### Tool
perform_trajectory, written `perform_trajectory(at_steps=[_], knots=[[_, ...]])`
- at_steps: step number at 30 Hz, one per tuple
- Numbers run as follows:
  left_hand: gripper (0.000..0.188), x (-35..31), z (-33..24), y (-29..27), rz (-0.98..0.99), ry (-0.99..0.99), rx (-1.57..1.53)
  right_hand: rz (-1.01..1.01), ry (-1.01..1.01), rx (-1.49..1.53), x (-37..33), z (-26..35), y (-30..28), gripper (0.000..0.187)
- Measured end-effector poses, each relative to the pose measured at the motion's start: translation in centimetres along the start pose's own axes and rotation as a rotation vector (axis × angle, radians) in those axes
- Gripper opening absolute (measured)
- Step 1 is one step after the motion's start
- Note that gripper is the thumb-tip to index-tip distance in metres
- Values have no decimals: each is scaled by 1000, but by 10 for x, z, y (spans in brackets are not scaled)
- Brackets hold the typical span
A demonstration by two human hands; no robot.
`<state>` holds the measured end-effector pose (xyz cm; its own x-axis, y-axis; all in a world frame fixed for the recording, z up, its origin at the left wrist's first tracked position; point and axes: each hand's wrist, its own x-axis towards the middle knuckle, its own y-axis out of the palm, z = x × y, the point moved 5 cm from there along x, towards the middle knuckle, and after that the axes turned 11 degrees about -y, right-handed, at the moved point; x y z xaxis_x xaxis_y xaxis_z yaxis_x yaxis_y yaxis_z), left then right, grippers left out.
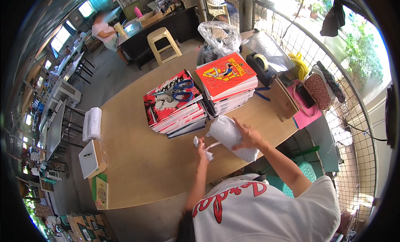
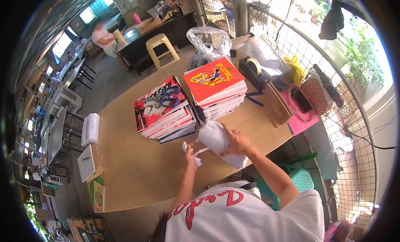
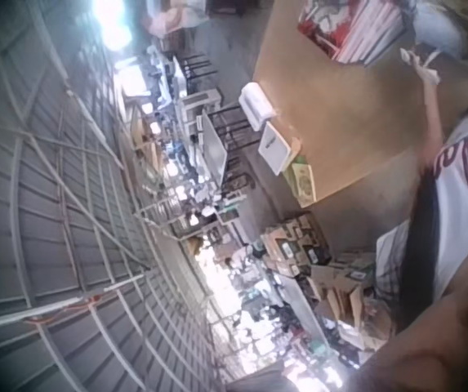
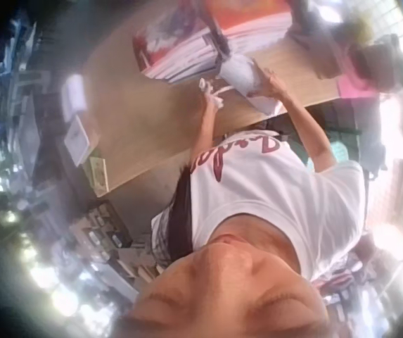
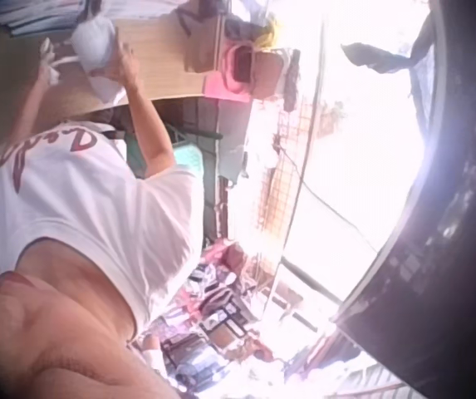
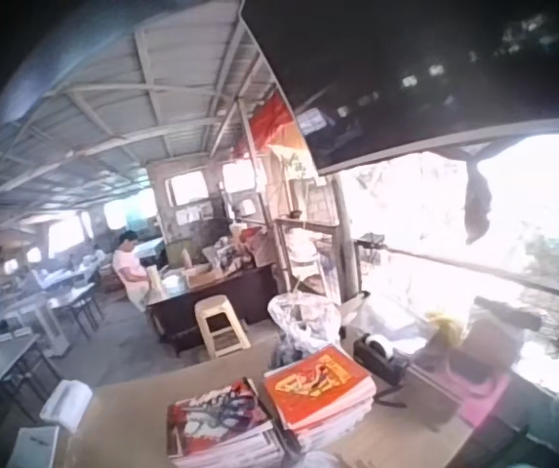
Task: The person binds notebooks by hand using spiral coils. The person removes white paper wrapping from stacks of notebook pages, aligns the pages, and manually inserts a plastic spiral coil through the pre-punched holes of each notebook.
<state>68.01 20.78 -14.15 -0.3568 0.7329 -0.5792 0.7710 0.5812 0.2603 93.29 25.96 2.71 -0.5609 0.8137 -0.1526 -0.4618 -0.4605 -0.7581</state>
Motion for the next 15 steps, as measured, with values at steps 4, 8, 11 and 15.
perform_trajectory(at_steps=[4,8,11,15], knots=[[47,-27,-60,-15,15,262,816,-149,-50,163,3,-41,2,134],[42,-94,-117,63,167,880,866,-174,32,220,-4,-35,8,125],[41,-103,-103,90,219,1009,937,-351,1,159,-9,-11,16,80],[44,-102,-85,96,318,819,981,-621,54,433,-26,-21,30,23]])
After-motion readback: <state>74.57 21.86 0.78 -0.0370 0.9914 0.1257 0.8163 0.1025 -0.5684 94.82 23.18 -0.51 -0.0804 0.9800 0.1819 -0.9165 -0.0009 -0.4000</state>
